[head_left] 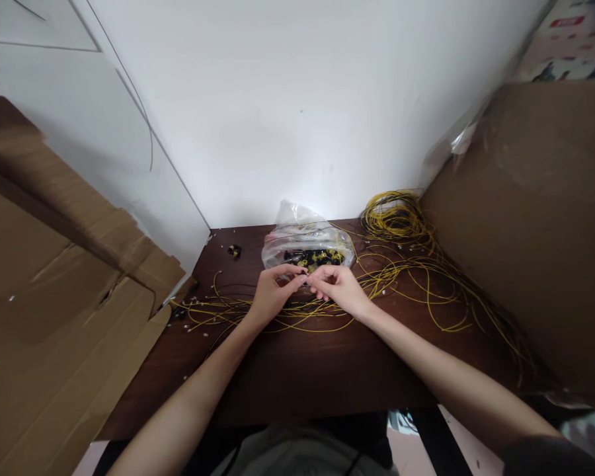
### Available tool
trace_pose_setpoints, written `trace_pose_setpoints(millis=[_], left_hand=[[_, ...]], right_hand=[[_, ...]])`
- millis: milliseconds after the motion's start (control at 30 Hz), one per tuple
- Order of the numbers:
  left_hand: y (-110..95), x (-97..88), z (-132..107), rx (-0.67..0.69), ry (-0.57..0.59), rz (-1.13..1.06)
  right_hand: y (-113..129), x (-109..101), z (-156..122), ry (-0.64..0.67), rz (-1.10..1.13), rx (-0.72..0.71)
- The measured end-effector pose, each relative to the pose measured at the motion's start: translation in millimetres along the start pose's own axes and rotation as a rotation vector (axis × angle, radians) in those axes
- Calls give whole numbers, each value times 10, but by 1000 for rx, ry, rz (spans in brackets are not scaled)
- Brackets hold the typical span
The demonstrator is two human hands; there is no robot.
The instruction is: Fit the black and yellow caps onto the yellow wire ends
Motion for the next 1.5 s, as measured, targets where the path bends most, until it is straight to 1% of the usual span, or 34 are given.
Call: trace_pose_setpoints(millis=[100,200,300,400,600,733,900,1133,1200,1367,1500], left_hand=[[0,3,4,-1,-10,14],[4,23,3,-10,-2,26],[-5,50,0,5,19,52],[-25,78,0,44,54,88],[-8,112,8,94,107,154],[-6,131,10,146,125,199],[-14,160,4,205,140,289],[0,183,12,216,158,270],[5,183,16,200,157,254],[23,166,28,145,135,181],[65,165,31,93,136,148]], right_hand=[[107,-19,0,19,-142,-100],[236,-101,0,-40,-238,-193],[273,-164,10,-79,-197,-216],[260,-161,15,-68,-173,-226],[310,-135,-19,-85,-317,-300],[338,-118,-39,-91,-367,-329],[344,-82,-57,-79,-429,-327],[293,-105,-30,-70,-424,-251],[251,-120,-10,-56,-370,-225],[138,-164,40,-44,-135,-153],[138,-168,56,-45,-69,-149]])
Point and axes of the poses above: each hand's wrist, its own z-axis towards the middle knuckle, its own x-axis out of the palm, y = z × x, the point moved 8 cm from there along z, towards the middle knuckle, and after that the axes turned 9 degrees about z, right-handed, at the moved point
